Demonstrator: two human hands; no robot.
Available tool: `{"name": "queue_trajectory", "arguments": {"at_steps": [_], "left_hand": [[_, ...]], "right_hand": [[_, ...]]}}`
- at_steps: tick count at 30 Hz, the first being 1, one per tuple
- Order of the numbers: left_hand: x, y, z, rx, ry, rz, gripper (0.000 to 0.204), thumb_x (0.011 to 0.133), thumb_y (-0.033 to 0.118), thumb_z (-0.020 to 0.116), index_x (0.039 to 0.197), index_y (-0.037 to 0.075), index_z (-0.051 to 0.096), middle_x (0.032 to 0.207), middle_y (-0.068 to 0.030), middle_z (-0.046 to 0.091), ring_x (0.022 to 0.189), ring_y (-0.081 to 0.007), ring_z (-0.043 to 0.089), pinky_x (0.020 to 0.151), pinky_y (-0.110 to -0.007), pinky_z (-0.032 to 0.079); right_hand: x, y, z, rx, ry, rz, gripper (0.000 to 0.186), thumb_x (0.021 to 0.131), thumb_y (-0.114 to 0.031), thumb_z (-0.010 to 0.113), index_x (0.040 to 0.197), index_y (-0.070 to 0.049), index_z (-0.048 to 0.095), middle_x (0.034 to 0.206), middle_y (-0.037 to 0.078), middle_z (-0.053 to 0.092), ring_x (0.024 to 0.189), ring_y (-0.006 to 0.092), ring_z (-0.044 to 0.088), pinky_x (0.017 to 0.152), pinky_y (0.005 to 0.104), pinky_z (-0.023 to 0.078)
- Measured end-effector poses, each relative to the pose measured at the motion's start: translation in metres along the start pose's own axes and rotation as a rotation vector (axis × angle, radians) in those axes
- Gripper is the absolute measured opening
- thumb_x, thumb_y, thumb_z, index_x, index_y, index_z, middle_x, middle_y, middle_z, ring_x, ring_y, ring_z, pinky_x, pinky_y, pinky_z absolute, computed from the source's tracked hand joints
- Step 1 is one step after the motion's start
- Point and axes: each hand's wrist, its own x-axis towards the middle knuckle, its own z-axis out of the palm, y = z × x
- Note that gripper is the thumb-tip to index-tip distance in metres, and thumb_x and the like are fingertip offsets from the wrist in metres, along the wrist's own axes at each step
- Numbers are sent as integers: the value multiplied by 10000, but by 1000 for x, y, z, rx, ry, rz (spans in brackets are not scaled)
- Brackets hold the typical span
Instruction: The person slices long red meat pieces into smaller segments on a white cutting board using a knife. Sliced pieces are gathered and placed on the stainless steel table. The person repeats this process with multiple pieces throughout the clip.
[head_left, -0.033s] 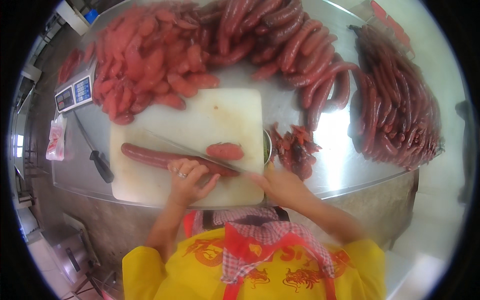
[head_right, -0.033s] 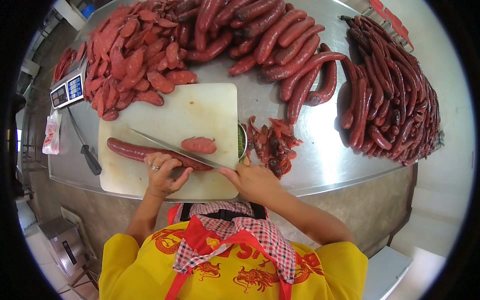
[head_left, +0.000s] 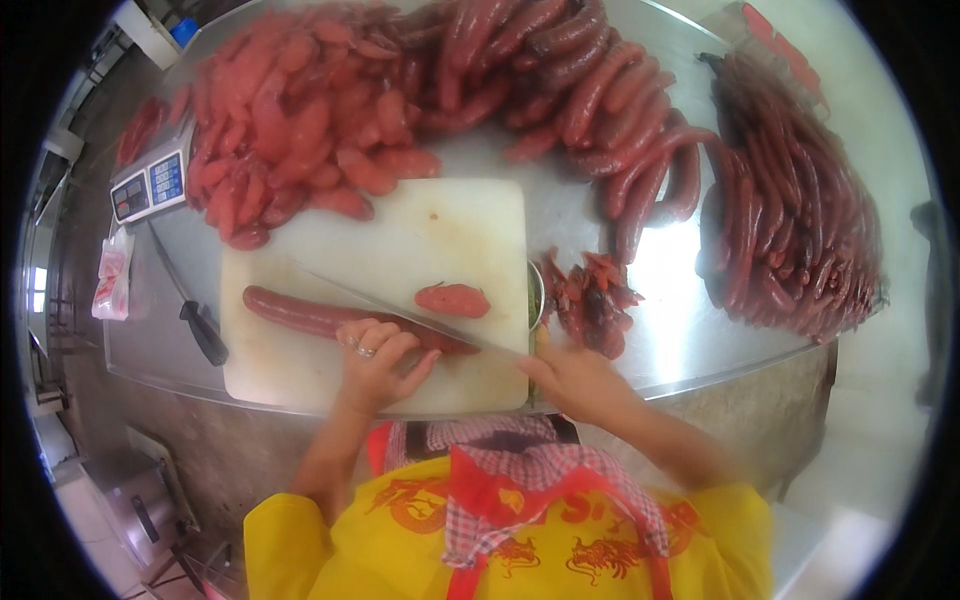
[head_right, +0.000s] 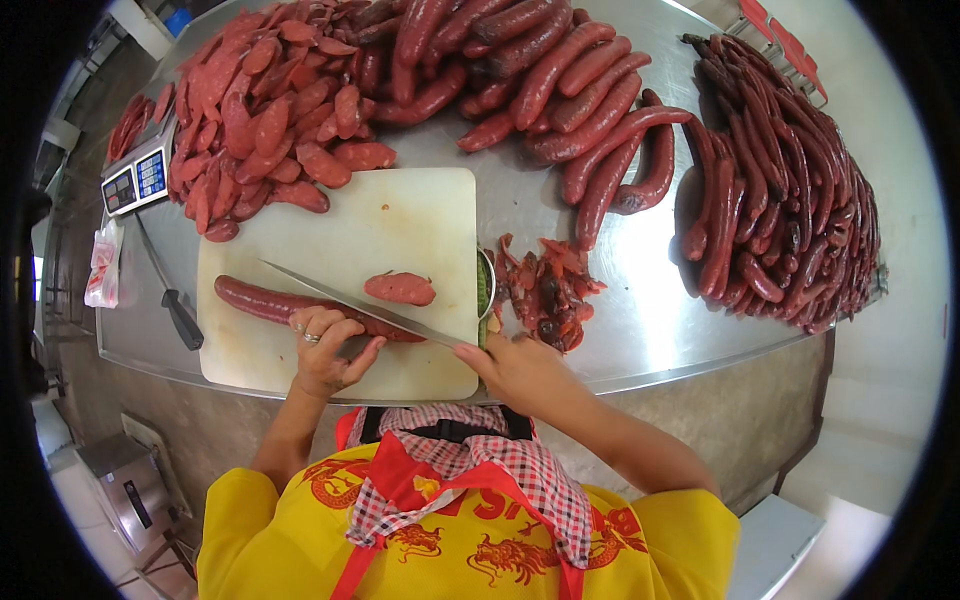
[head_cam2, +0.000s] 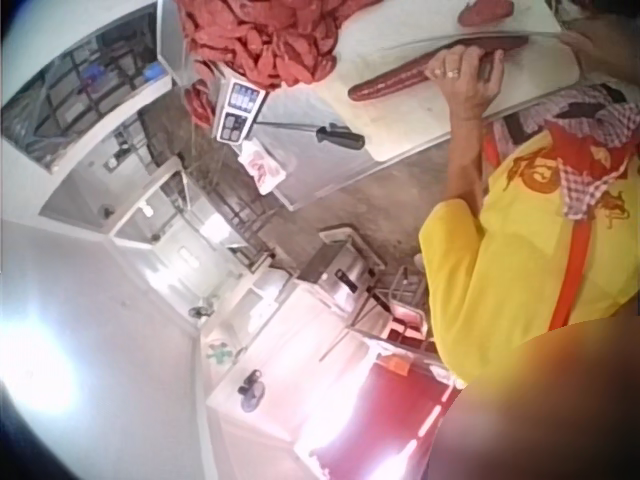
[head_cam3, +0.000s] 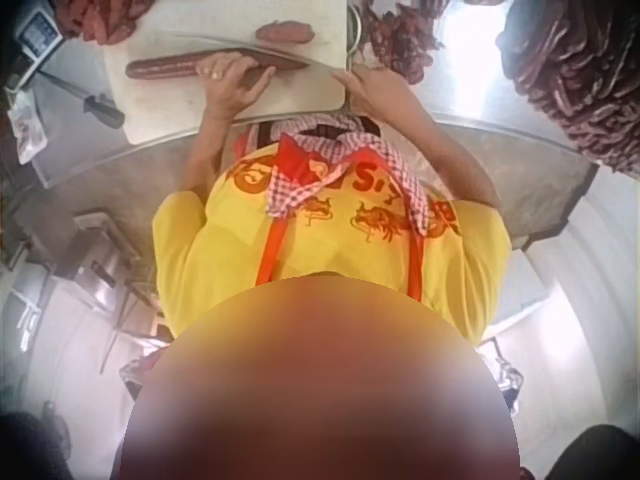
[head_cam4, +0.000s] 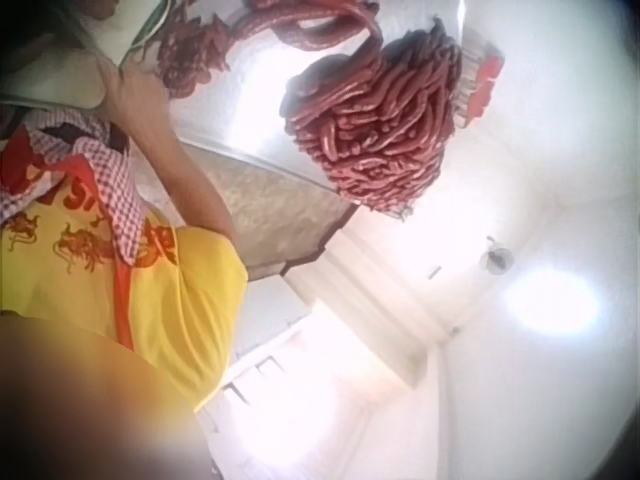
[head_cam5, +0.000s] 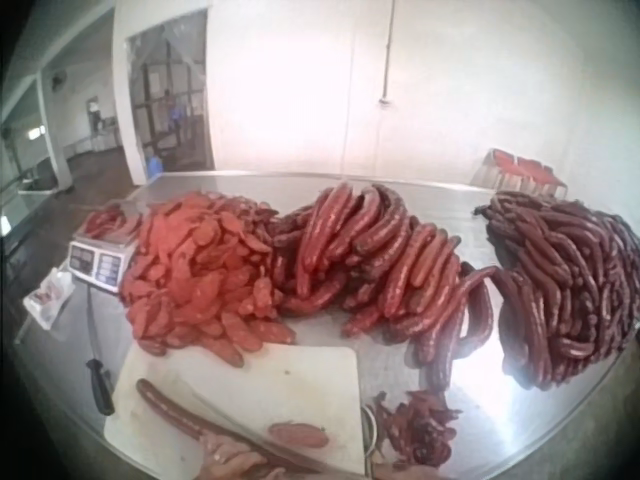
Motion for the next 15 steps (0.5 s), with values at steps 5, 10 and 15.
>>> {"name": "queue_trajectory", "arguments": {"at_steps": [5, 10, 15], "left_hand": [[3, -8, 1, -38, -12, -17, 322, 607, 194, 823, 861, 174, 626, 903, -9, 571, 918, -238, 516, 817, -392, 361], [1, -7, 1, -49, -6, 12, 362, 589, 149, 846, 875, 147, 625, 941, -28, 587, 908, -253, 550, 805, -383, 369], [-2, -7, 2, -37, 2, 43, 358, 611, 148, 849, 888, 145, 622, 938, -31, 577, 898, -251, 542, 802, -382, 371]], "right_hand": [[-86, 6, -44, -140, -121, 291, 536, 981, -508, 469, 861, -4, 609, 671, 235, 630, 654, 453, 631, 583, 512, 494], [-83, 0, -32, -130, -117, 277, 548, 987, -510, 454, 842, -7, 615, 668, 249, 625, 658, 457, 634, 593, 514, 501], [17, -24, 26, -69, -65, 156, 488, 994, -480, 435, 963, -37, 638, 868, 265, 657, 826, 455, 642, 726, 519, 511]]}}
